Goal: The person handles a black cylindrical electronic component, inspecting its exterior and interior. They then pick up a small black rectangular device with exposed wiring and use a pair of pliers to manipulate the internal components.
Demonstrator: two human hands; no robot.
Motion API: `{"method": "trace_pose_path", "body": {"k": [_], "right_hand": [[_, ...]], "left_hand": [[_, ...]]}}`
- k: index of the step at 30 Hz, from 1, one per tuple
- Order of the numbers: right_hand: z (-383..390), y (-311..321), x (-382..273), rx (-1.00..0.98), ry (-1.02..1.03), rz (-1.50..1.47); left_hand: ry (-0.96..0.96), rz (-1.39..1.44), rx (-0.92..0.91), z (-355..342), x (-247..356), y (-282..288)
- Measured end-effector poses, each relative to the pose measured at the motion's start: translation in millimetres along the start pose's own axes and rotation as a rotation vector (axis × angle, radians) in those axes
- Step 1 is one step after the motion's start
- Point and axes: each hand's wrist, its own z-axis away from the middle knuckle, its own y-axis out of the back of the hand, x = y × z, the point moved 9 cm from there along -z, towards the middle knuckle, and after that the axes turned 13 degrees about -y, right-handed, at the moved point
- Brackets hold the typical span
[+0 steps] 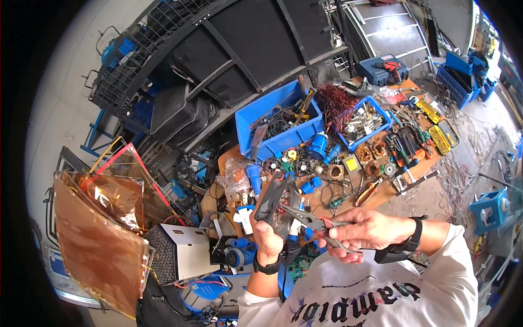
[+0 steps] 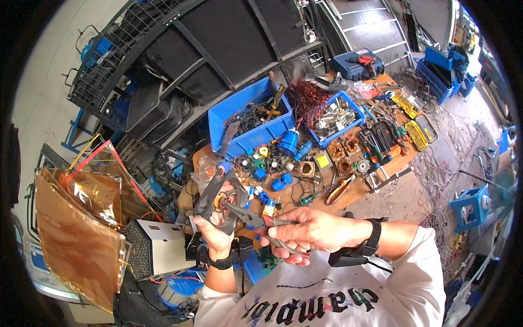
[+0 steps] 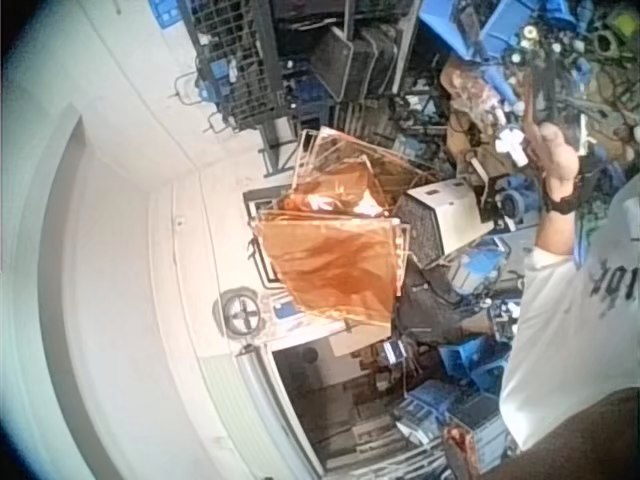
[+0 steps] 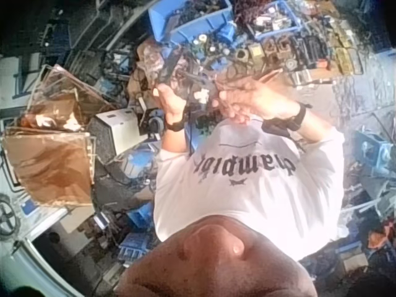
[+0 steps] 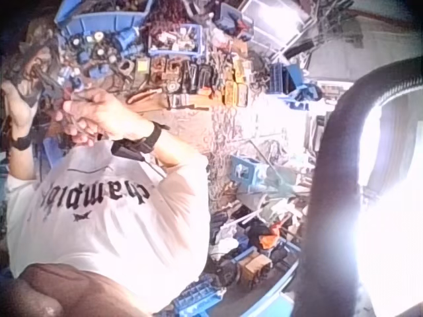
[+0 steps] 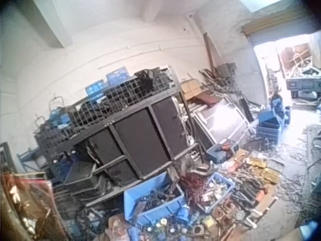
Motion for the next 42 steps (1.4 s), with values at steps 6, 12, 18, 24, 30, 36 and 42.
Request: {"method": "trace_pose_path", "body": {"k": [6, 12, 18, 24, 30, 36, 42], "right_hand": [[-3.2, 1.6, 9.3, -0.293, 0.015, -0.229], [-5.4, 3.4, 12.3, -0.594, 0.044, -0.279], [0.9, 22.3, 1.0, -0.340, 0.120, -0.039], [27.3, 24.7, -18.3, 0.062, 0.133, 0.355], [35.6, 27.2, -18.7, 0.161, 0.136, 0.333], [39.8, 19.4, -23.3, 0.132, 0.108, 0.279], [40.3, 19.9, -23.2, 0.141, 0.063, 0.218]], "left_hand": [[0.059, 0.122, 0.062, 11.3, -22.0, 4.5], [0.112, 0.340, 0.036, 5.4, -24.7, -15.0], [0.136, 0.185, -0.142, -12.6, -7.6, -43.2], [0.057, -0.033, -0.110, -16.3, 2.4, -33.2], [0.084, 0.011, -0.075, -12.5, -2.3, -24.1], [0.099, -0.001, -0.143, -14.8, -1.8, -33.6], [0.091, -0.028, -0.158, -18.0, 4.7, -39.1]]}}
